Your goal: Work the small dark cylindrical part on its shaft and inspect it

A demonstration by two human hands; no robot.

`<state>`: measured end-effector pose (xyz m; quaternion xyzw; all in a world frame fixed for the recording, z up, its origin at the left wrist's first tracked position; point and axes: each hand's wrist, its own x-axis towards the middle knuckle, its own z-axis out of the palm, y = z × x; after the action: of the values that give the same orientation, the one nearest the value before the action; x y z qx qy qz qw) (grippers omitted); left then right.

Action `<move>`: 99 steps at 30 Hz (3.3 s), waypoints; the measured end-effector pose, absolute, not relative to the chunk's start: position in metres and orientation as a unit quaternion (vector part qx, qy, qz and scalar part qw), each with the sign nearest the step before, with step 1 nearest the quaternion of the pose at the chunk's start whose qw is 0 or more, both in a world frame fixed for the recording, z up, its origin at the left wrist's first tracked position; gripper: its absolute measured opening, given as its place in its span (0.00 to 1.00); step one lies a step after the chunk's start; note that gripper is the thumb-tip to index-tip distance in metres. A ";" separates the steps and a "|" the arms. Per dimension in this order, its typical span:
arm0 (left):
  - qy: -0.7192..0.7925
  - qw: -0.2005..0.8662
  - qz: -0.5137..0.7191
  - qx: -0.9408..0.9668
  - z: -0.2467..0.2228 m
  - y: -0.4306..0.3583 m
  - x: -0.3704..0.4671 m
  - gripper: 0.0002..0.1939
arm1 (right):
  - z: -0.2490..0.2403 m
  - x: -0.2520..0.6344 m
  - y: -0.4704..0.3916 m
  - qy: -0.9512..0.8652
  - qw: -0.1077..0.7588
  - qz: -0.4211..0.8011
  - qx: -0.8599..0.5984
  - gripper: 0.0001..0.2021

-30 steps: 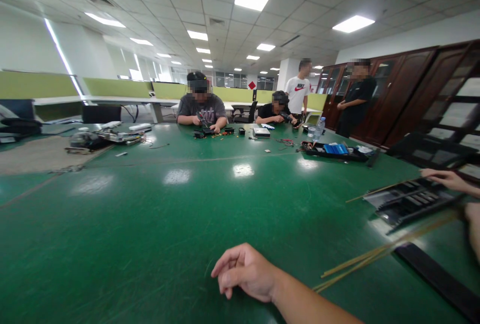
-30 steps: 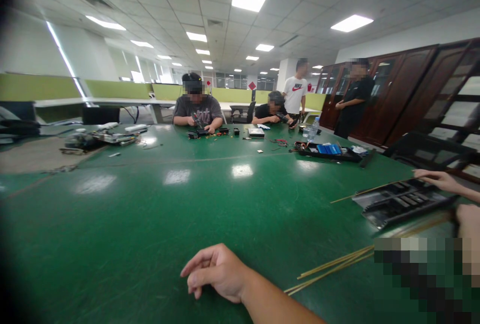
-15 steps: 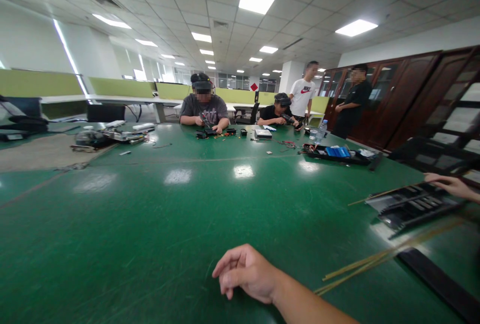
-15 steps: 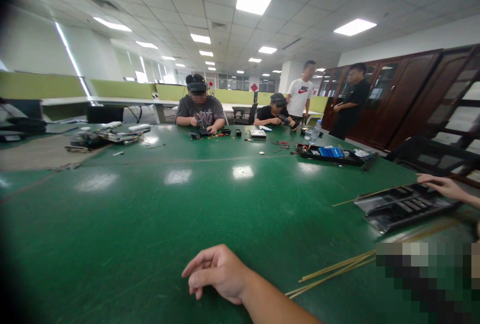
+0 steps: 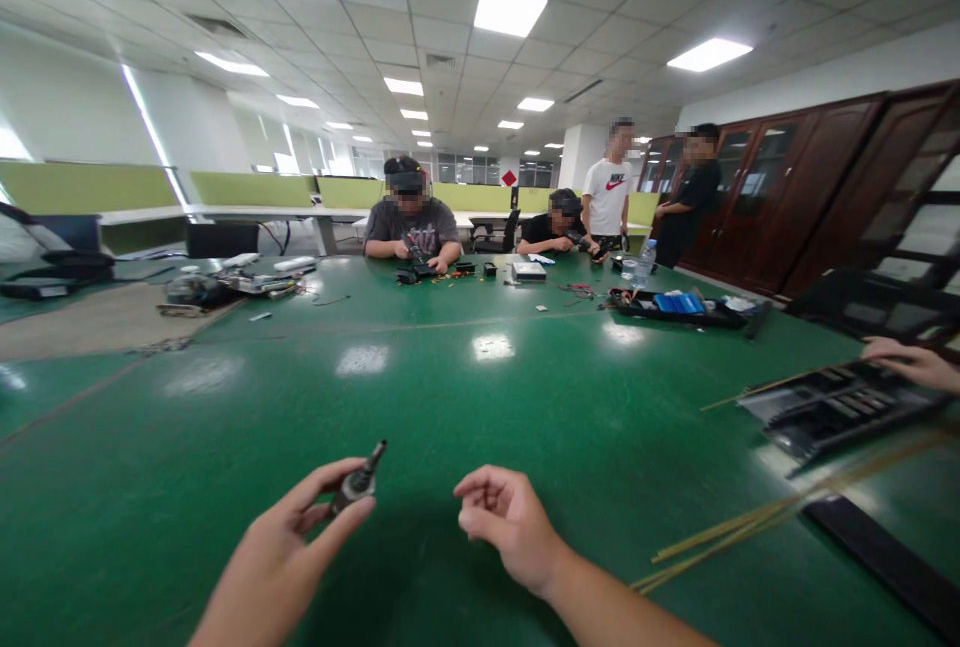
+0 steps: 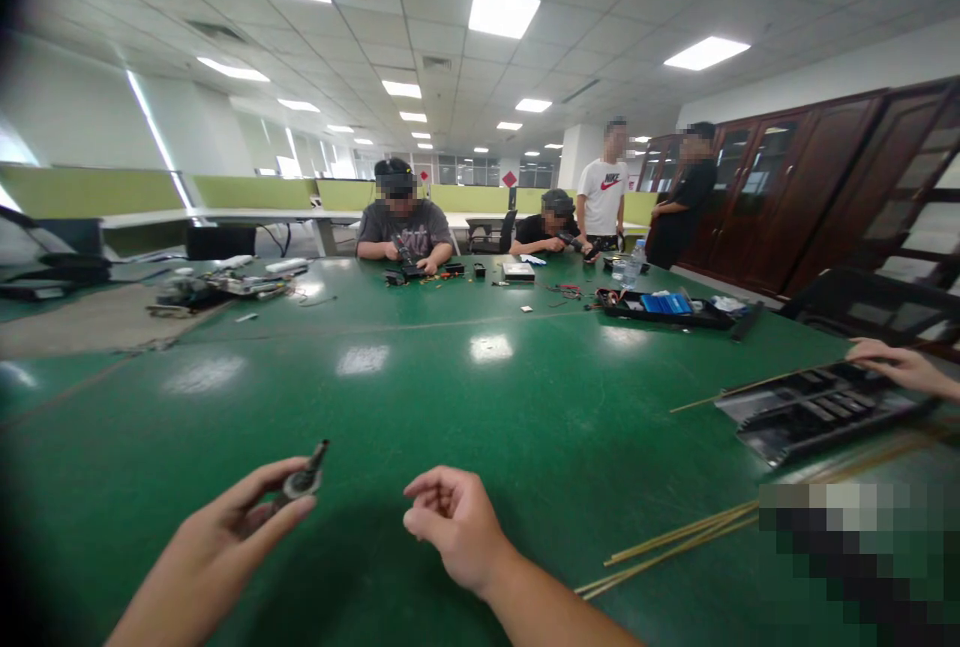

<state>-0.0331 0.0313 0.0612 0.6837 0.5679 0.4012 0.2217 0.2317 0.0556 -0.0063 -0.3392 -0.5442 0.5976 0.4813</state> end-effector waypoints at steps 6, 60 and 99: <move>0.473 0.248 0.358 0.766 0.027 0.056 0.027 0.16 | -0.007 0.236 0.060 -0.616 0.494 0.424 -0.444 0.31; 0.458 0.284 0.328 0.775 -0.003 0.057 0.029 0.14 | 0.009 0.233 0.051 -0.681 0.417 0.365 -0.479 0.08; 0.451 0.217 0.347 0.793 -0.003 0.044 0.020 0.16 | 0.011 0.234 0.051 -0.715 0.390 0.360 -0.455 0.06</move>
<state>0.0197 0.0442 -0.0029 0.7935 0.4507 0.3466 0.2173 0.2343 0.0511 0.0105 -0.4553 -0.7146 0.3604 0.3902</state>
